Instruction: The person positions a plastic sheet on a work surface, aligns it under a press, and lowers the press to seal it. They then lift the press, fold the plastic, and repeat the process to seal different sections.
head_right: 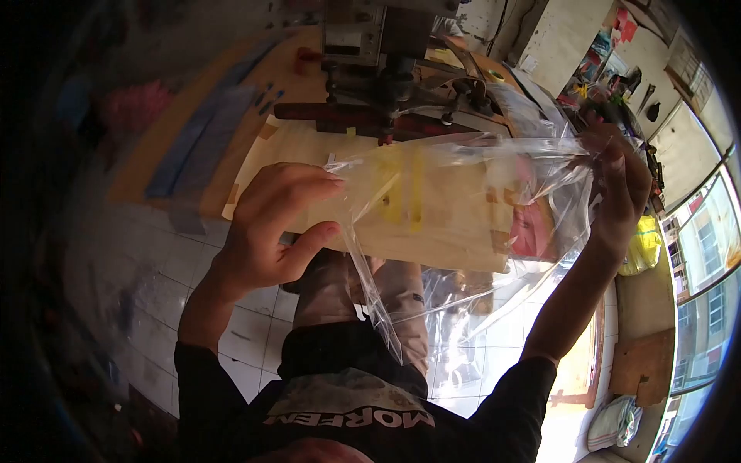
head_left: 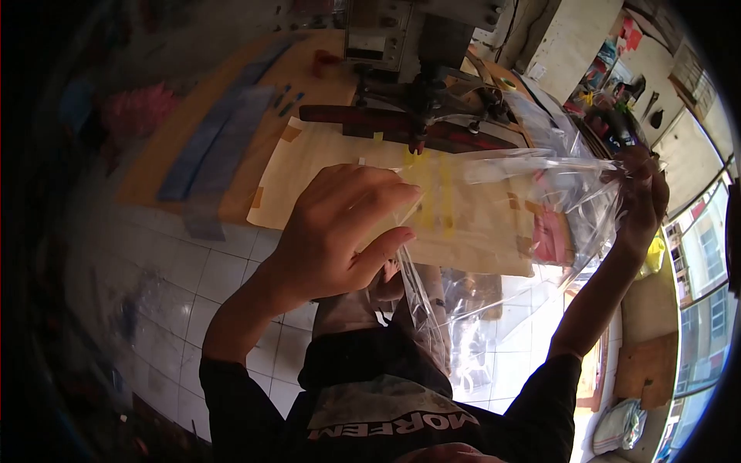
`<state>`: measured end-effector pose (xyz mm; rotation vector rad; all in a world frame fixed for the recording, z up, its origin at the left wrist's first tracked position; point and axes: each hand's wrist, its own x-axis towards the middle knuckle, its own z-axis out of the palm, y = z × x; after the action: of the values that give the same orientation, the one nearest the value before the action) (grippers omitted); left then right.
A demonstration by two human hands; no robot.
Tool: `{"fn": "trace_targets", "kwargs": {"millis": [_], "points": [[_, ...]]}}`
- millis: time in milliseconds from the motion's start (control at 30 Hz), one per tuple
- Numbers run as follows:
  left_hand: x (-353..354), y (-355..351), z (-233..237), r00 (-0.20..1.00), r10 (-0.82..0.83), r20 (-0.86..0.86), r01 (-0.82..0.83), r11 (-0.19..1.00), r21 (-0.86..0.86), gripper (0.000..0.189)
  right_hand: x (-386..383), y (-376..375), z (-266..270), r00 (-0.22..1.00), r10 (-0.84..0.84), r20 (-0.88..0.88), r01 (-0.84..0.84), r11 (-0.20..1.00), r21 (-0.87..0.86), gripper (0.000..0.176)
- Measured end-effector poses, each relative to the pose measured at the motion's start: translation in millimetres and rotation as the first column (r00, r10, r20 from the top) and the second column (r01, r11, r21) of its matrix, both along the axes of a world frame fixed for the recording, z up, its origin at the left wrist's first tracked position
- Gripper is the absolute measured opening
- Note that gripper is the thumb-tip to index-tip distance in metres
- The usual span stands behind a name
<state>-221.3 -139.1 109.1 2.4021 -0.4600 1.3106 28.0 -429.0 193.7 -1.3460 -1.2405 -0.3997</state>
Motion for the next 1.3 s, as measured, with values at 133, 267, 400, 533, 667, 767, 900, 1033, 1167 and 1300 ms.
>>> {"fn": "trace_targets", "kwargs": {"millis": [133,267,400,533,667,767,900,1033,1167,1300], "points": [[8,-3,-21,0.989,0.151,0.004,-0.151,0.988,-0.024,0.038,3,-6,18,0.978,0.128,0.166,-0.117,0.990,-0.075,0.033],[30,7,-32,0.997,-0.049,0.059,0.062,0.965,-0.254,0.059,16,-21,37,0.987,0.162,-0.008,-0.163,0.985,-0.050,0.037],[41,0,-30,0.931,-0.267,0.249,0.364,0.617,-0.698,0.081,17,-20,44,0.950,0.179,0.256,-0.154,0.981,-0.116,0.042],[38,3,-19,0.774,-0.571,0.275,0.550,0.389,-0.739,0.049,6,-17,28,0.969,0.083,0.231,-0.075,0.996,-0.043,0.045],[30,23,-9,0.767,-0.589,0.255,0.545,0.387,-0.743,0.016,-40,14,-6,0.973,-0.054,0.227,0.026,0.992,0.122,0.046],[22,52,8,0.738,-0.664,0.122,0.511,0.432,-0.743,0.014,-52,20,-42,0.982,-0.146,0.118,0.126,0.978,0.165,0.047],[19,75,-5,0.724,-0.689,0.027,0.432,0.422,-0.797,0.014,-69,33,-84,0.973,-0.231,0.005,0.229,0.965,0.131,0.048],[13,70,-35,0.717,-0.696,-0.032,0.342,0.392,-0.854,0.017,-69,33,-103,0.986,-0.165,-0.038,0.167,0.985,0.049,0.041],[11,60,-52,0.759,-0.651,0.001,0.292,0.340,-0.894,0.011,-57,32,-109,0.984,-0.106,-0.143,0.102,0.994,-0.036,0.028],[14,50,-49,0.794,-0.607,-0.017,0.270,0.378,-0.886,0.010,-47,35,-123,0.972,0.101,-0.213,-0.105,0.994,-0.006,0.019]]}}
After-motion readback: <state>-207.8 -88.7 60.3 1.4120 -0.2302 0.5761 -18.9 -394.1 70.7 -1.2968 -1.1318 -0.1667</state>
